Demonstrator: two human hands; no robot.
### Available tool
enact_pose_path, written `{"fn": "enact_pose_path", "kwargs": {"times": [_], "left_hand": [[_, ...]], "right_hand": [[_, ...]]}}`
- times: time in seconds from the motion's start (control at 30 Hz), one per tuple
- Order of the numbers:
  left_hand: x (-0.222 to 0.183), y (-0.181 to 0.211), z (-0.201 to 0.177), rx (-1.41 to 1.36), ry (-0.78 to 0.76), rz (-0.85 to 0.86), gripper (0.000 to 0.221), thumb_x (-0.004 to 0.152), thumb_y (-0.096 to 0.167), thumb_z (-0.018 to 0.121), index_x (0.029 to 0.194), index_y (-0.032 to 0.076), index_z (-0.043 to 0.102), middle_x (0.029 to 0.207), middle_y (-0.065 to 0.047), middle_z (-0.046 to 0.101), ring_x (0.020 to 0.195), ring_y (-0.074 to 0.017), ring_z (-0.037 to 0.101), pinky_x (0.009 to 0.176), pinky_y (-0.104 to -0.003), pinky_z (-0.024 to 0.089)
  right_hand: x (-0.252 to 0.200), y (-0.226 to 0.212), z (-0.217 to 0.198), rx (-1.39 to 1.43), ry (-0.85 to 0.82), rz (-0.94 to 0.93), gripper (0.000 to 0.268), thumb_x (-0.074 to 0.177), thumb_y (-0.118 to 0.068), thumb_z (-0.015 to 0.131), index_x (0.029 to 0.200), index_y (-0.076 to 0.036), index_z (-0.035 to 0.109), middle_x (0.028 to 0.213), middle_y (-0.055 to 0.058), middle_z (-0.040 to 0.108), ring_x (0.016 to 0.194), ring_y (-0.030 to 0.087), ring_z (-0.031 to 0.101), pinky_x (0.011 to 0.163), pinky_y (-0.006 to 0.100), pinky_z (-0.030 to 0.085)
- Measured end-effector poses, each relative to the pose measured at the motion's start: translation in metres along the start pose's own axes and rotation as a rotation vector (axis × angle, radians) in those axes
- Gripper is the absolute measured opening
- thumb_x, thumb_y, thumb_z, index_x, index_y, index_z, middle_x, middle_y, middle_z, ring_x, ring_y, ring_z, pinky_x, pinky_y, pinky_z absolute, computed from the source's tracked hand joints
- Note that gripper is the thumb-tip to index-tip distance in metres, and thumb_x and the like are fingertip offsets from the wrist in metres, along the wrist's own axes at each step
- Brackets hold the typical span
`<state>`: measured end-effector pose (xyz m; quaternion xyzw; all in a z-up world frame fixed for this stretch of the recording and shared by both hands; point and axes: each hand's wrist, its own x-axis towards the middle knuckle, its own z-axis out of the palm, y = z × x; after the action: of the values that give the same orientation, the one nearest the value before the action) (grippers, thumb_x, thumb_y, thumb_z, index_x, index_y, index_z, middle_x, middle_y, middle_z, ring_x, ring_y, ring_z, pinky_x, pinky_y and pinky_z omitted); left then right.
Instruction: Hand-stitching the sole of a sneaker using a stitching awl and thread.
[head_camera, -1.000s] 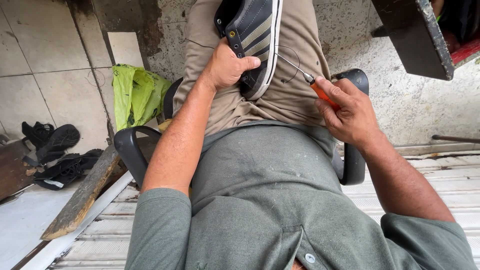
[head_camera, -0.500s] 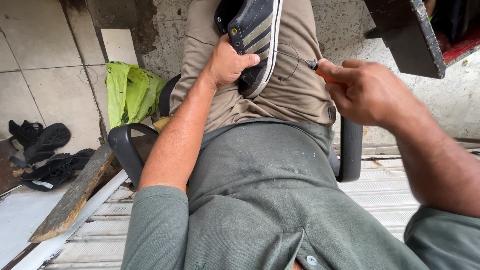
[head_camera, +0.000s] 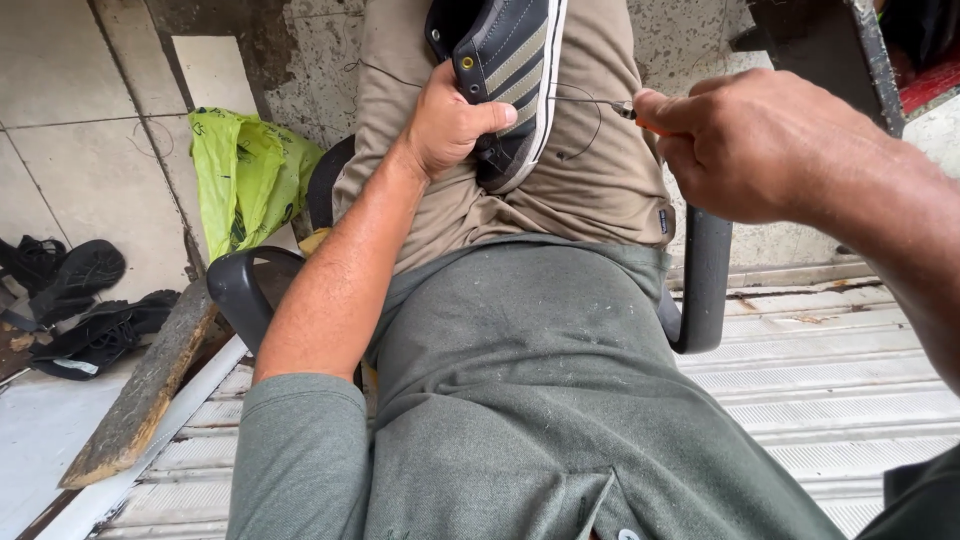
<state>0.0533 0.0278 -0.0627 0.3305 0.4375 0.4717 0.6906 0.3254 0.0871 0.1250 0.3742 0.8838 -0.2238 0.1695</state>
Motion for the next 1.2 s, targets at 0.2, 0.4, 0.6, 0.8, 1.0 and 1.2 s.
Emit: {"fn": "enact_pose_path", "kwargs": {"times": [0.2, 0.4, 0.6, 0.8, 1.0, 1.2], "left_hand": [[0.001, 0.009, 0.0, -0.079, -0.088, 0.011, 0.039, 0.082, -0.007, 0.075, 0.12, 0.002, 0.07, 0.116, -0.008, 0.074, 0.106, -0.0217, 0.073, 0.096, -0.037, 0.065], [0.002, 0.004, -0.001, -0.119, -0.08, 0.002, 0.038, 0.081, -0.006, 0.077, 0.117, 0.004, 0.068, 0.112, -0.006, 0.074, 0.103, -0.0199, 0.072, 0.094, -0.036, 0.065], [0.005, 0.009, -0.002, -0.073, -0.119, 0.027, 0.044, 0.082, -0.002, 0.075, 0.123, 0.005, 0.065, 0.113, 0.0, 0.071, 0.103, -0.0125, 0.066, 0.098, -0.031, 0.058], [0.007, 0.013, -0.004, 0.014, -0.118, 0.028, 0.042, 0.082, 0.0, 0.075, 0.121, 0.008, 0.063, 0.11, 0.0, 0.071, 0.1, -0.0134, 0.066, 0.096, -0.031, 0.057], [0.009, 0.013, -0.003, -0.003, -0.124, 0.005, 0.042, 0.08, 0.0, 0.075, 0.12, 0.008, 0.062, 0.107, 0.001, 0.069, 0.097, -0.0112, 0.064, 0.093, -0.029, 0.057], [0.011, 0.01, -0.007, 0.01, -0.149, 0.012, 0.048, 0.082, 0.0, 0.076, 0.126, 0.007, 0.059, 0.115, -0.002, 0.069, 0.104, -0.0152, 0.066, 0.099, -0.033, 0.057]], "right_hand": [[0.013, -0.034, -0.027, -0.111, -0.383, 0.256, 0.061, 0.101, -0.032, 0.034, 0.161, -0.03, 0.043, 0.106, 0.018, 0.071, 0.082, 0.049, 0.074, 0.057, 0.059, 0.058], [0.024, -0.046, -0.037, -0.178, -0.482, 0.285, 0.068, 0.095, -0.023, 0.035, 0.163, -0.032, 0.037, 0.108, 0.017, 0.07, 0.075, 0.044, 0.079, 0.048, 0.051, 0.058], [0.01, -0.038, -0.005, -0.358, -0.184, 0.123, 0.072, 0.086, -0.025, 0.049, 0.158, -0.029, 0.049, 0.107, 0.005, 0.074, 0.052, 0.033, 0.079, 0.034, 0.043, 0.053], [0.008, -0.023, 0.009, -0.323, -0.142, 0.089, 0.069, 0.092, -0.025, 0.049, 0.161, -0.027, 0.05, 0.091, 0.004, 0.07, 0.045, 0.032, 0.07, 0.031, 0.042, 0.047], [0.029, -0.042, -0.013, -0.141, -0.542, 0.336, 0.066, 0.103, -0.031, 0.033, 0.168, -0.034, 0.026, 0.115, 0.008, 0.065, 0.064, 0.035, 0.074, 0.045, 0.045, 0.059], [0.025, -0.029, -0.007, -0.004, -0.342, 0.233, 0.059, 0.104, -0.028, 0.039, 0.162, -0.025, 0.045, 0.082, 0.008, 0.066, 0.049, 0.028, 0.066, 0.039, 0.044, 0.059]]}}
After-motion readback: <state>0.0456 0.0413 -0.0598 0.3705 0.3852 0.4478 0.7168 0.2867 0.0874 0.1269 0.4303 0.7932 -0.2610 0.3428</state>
